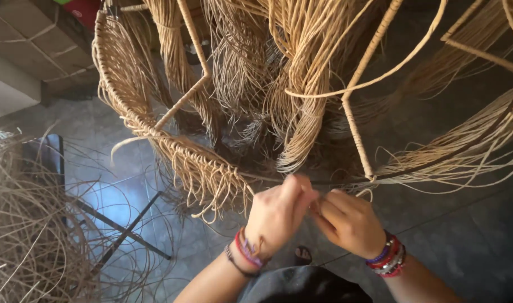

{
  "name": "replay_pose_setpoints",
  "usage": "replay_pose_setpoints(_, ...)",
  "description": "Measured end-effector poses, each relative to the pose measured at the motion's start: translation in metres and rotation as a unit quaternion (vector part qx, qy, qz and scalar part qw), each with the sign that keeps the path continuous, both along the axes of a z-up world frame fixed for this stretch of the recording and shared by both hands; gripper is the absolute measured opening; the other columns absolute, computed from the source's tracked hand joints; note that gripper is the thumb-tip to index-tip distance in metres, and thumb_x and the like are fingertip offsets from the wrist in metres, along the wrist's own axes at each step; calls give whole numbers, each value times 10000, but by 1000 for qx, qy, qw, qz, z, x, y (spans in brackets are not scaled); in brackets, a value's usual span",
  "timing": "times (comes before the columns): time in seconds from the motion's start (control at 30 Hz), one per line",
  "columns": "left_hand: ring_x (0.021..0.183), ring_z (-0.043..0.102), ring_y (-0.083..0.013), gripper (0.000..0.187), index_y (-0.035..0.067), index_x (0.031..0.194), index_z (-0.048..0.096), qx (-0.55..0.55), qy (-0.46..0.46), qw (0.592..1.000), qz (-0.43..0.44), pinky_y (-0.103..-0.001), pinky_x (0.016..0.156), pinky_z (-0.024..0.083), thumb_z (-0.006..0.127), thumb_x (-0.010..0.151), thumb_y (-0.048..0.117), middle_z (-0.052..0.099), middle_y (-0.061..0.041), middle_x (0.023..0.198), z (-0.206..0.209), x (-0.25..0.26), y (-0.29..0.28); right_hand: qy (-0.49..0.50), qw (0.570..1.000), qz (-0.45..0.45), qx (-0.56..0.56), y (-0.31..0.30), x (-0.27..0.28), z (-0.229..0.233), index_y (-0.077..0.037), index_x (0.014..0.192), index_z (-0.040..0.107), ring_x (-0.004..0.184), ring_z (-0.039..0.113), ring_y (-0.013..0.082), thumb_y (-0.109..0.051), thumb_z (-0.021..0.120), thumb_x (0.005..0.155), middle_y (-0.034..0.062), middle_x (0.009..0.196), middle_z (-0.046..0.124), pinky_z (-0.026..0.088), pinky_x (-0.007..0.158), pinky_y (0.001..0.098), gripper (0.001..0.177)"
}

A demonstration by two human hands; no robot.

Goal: Weaving and tying natural fiber strands onto a large circular frame

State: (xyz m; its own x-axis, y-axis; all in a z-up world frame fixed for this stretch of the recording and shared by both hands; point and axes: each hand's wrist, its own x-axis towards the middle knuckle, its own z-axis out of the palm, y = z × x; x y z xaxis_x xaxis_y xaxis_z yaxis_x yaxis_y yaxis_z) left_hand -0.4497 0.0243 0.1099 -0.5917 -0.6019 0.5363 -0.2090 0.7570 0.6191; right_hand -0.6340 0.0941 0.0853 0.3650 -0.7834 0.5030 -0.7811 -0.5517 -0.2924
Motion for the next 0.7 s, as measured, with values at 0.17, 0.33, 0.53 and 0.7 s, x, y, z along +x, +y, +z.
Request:
replay_pose_setpoints(0.17, 505, 672, -295, 269, 170, 1175, 461, 147, -49, 980, 128, -408, 471, 485, 637, 1007, 287, 623, 41, 639, 3, -20, -3, -44, 980, -102, -165, 5, 4, 3, -15, 1185, 705, 618, 571, 218, -54, 740, 957, 79, 801, 604, 504, 611, 380, 234)
replay_pose_setpoints(0.33, 806, 688, -259, 405, 82, 1221, 512, -8, 66, 981, 180, -401, 761, 515, 763, 935, 223, 673, -23, 930, -16, -2, 12, -65, 991, -40, -109, 5, -3, 6, -27, 1177, 719, 633, 513, 189, -49, 684, 971, 32, 780, 560, 468, 599, 352, 211)
replay_pose_setpoints(0.53, 977, 607, -219, 227, 146, 1132, 676, -203, 56, 961, 179, -352, 931, 476, 791, 948, 215, 654, -6, 1171, -55, 9, 35, -163, 981, -26, 103, 5, -4, -6, -75, 998, 693, 642, 583, 166, -150, 644, 971, 22, 782, 605, 468, 601, 304, 94)
replay_pose_setpoints(0.7, 908, 557, -211, 70, 162, 1062, 724, -226, 70, 960, 150, -316, 870, 497, 735, 994, 176, 641, 14, 1138, -53, 6, 15, -276, 926, -35, 257, 1, -7, -6, -115, 901, 795, 643, 644, 69, -245, 638, 961, -41, 816, 728, 473, 572, 215, 213)
